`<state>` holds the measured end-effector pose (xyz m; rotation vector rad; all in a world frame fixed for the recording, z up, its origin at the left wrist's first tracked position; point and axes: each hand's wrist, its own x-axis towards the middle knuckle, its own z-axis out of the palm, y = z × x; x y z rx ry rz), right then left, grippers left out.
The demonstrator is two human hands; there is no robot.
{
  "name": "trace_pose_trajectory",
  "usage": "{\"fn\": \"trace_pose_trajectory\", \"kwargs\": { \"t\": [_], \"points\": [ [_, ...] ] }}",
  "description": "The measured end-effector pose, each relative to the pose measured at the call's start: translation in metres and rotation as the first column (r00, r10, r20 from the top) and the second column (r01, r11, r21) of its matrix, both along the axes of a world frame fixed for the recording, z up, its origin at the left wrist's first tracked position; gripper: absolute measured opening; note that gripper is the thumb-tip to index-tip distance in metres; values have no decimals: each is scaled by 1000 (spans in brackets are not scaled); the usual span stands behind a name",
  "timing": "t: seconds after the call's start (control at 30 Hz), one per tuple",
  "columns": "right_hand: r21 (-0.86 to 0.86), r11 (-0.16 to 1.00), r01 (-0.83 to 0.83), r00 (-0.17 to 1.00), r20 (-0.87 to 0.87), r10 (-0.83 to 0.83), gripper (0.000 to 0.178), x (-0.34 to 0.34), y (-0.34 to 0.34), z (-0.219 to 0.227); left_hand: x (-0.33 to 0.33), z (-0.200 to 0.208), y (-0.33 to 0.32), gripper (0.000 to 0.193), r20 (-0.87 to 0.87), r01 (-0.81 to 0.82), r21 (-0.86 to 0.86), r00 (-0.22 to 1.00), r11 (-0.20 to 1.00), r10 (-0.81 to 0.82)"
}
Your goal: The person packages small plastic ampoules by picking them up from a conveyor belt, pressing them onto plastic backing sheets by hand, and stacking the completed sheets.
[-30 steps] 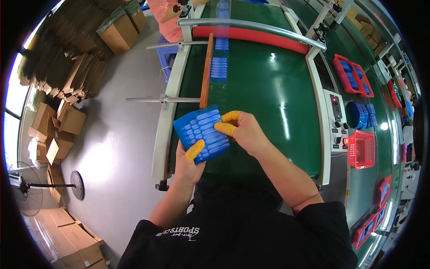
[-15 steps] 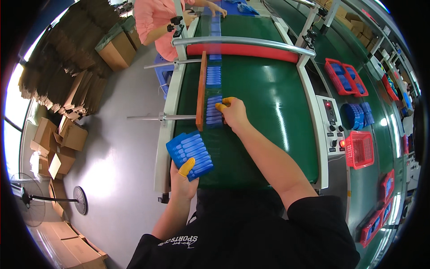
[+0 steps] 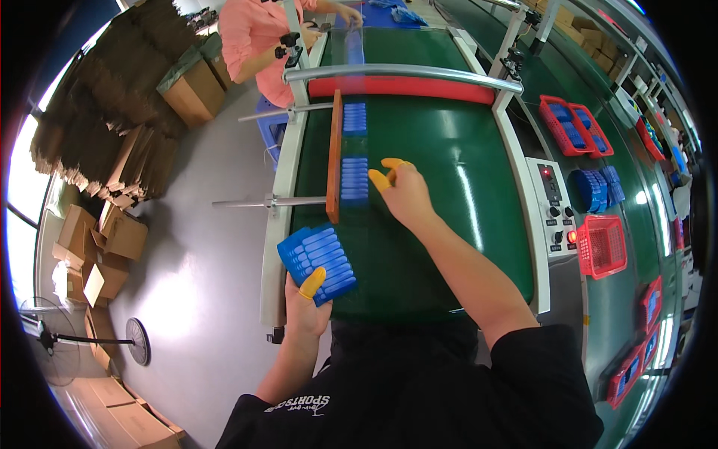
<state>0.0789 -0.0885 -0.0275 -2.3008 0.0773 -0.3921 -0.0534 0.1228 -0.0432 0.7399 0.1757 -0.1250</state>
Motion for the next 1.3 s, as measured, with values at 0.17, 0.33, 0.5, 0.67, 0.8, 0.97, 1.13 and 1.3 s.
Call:
{"fn": "trace_pose_trajectory", "kwargs": {
  "t": [0.17, 0.33, 0.5, 0.67, 0.8, 0.97, 1.13, 1.3],
  "points": [
    [492, 806, -329, 858, -200, 473, 41, -68, 7, 26, 7, 2, -9, 46, 15, 31, 10, 999, 999, -31],
    [622, 730, -284, 839, -207, 503, 25, -79, 12, 26, 10, 3, -24, 42, 4, 46, -6, 999, 999, -46],
    [817, 573, -63, 836, -271, 477, 17, -70, 1, 29, 8, 8, -19, 41, 14, 46, -38, 999, 998, -46],
    [774, 630, 62, 905, -311, 292, 20, -33, 1, 12, 2, 9, -7, 41, -46, -23, 54, 999, 998, 26],
    [633, 774, 25, 895, -359, 265, 24, -11, 16, -7, -3, 9, -3, 41, -18, -37, 119, 999, 992, 39],
    [225, 973, -57, 983, -156, 94, 32, 3, 23, -29, -6, 6, 0, 42, -15, -22, 111, 1000, 994, 23],
    [89, 994, -71, 974, -210, 88, 35, 1, 28, -19, -4, 4, 0, 43, 24, -25, 103, 999, 994, 23],
    [-84, 993, 85, 996, 17, -84, 33, -14, 13, -18, -3, 7, -4, 44, -2, 8, 106, 1000, 994, -8]
  ]
}}
